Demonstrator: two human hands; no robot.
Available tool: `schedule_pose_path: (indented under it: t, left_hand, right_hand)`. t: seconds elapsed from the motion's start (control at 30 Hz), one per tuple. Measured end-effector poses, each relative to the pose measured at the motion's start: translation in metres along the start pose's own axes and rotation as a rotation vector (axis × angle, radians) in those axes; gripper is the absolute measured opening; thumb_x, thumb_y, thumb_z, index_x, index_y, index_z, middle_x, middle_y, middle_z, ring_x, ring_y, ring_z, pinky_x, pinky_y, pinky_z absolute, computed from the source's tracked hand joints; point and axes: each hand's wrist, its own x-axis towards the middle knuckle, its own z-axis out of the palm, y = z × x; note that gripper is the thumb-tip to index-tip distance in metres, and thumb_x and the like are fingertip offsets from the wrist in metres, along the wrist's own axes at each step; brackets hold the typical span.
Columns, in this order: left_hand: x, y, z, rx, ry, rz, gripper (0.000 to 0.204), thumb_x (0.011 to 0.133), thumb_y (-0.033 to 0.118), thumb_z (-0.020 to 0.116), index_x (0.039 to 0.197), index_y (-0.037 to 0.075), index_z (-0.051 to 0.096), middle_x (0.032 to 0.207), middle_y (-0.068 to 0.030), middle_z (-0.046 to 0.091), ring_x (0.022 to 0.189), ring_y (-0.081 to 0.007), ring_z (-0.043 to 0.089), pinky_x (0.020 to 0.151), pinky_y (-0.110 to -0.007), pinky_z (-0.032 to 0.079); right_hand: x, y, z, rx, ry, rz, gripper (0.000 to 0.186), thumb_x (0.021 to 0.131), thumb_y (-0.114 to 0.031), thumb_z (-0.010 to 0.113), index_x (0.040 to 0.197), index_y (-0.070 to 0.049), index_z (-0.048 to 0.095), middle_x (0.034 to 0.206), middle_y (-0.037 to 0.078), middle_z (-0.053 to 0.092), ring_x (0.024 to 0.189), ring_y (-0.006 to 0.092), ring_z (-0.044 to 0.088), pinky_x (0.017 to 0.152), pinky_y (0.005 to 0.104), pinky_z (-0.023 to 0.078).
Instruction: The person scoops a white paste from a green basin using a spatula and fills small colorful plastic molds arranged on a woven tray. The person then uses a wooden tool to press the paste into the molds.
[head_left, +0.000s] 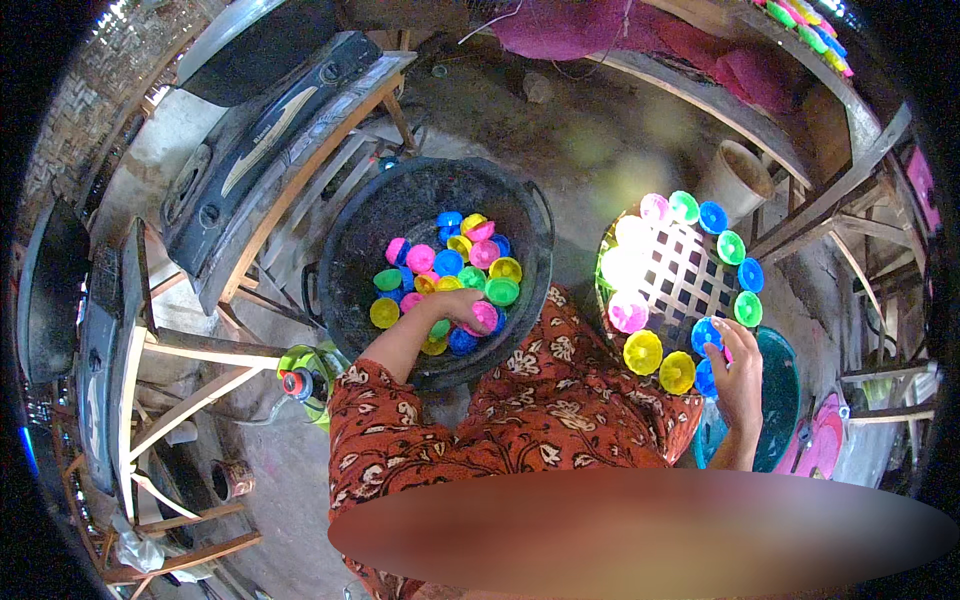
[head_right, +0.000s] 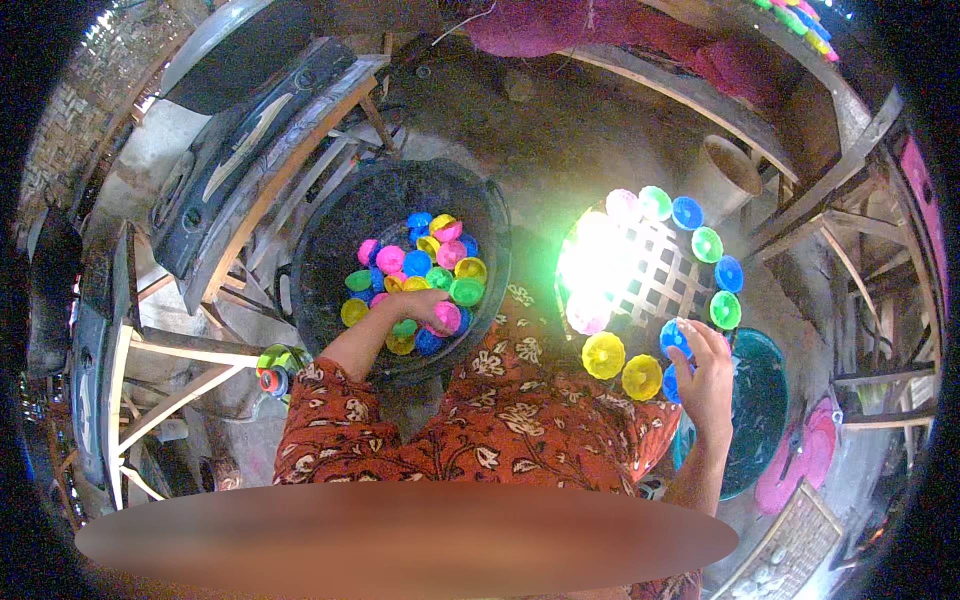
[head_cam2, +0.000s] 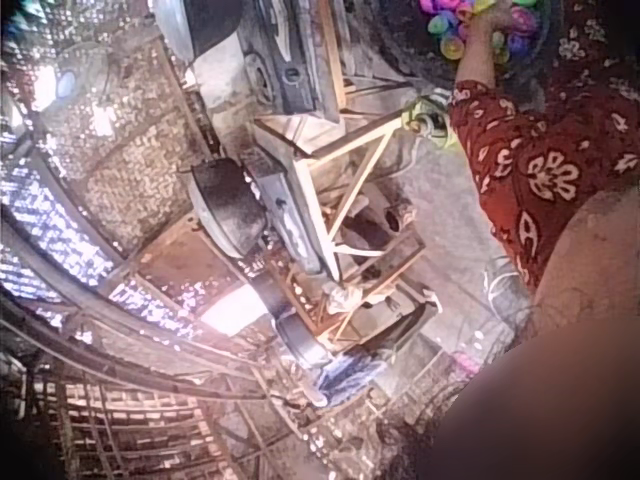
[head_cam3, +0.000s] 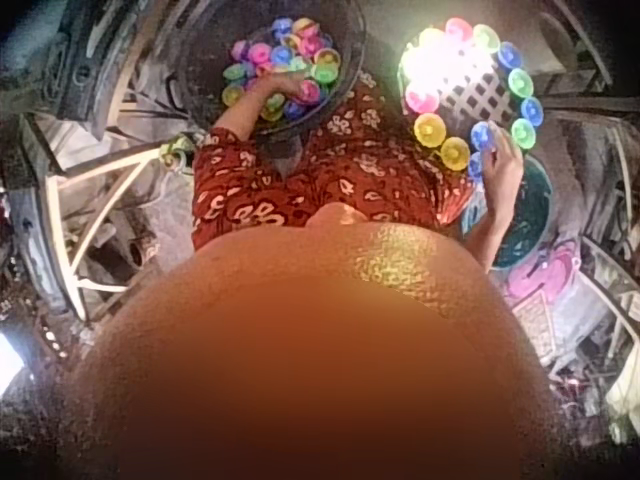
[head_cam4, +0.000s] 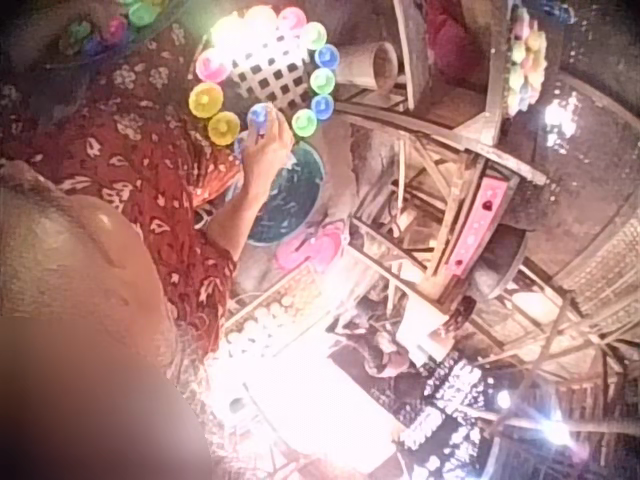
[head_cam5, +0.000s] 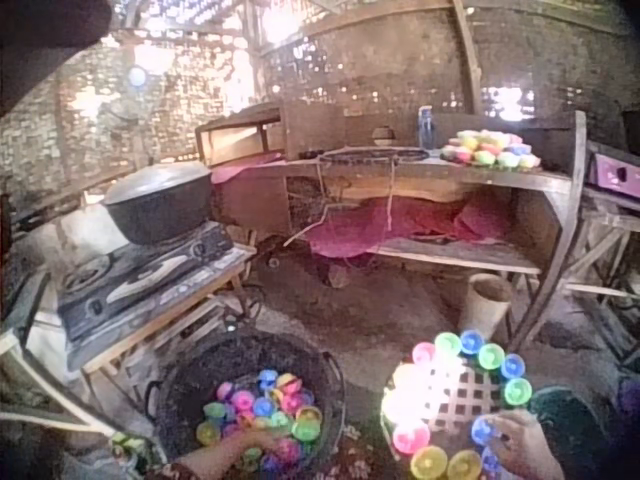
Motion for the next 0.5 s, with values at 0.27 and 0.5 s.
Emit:
schedule_pose_path:
  t: [0.27,0.5]
  left_hand:
    - [-0.003,0.007,-0.006,-0.161,-0.121,0.195,0.072,0.064,0.035,0.08,0.121,0.004,0.048,0.115,-0.0087,0.052,0.103,-0.0193,0.051,0.081,-0.032,0.046]
    - [-0.045,0.029,-0.027,-0.618,-0.155,0.209,0.056,0.08,0.027,0.069,0.127,0.009,0.046,0.114,-0.0044,0.053,0.103,-0.0141,0.051,0.084,-0.029,0.045]
  right_hand:
    - [0.005,-0.009,-0.002,0.031,-0.018,-0.032,0.032,0.075,-0.012,0.066,0.106,-0.002,0.062,0.105,0.015,0.061,0.096,0.0319,0.058,0.084,0.0383,0.045]
    - [0.027,-0.03,0.011,0.066,-0.026,-0.215,0.031,0.075,-0.014,0.067,0.104,-0.004,0.063,0.102,0.016,0.062,0.092,0.0332,0.059,0.08,0.0392,0.048]
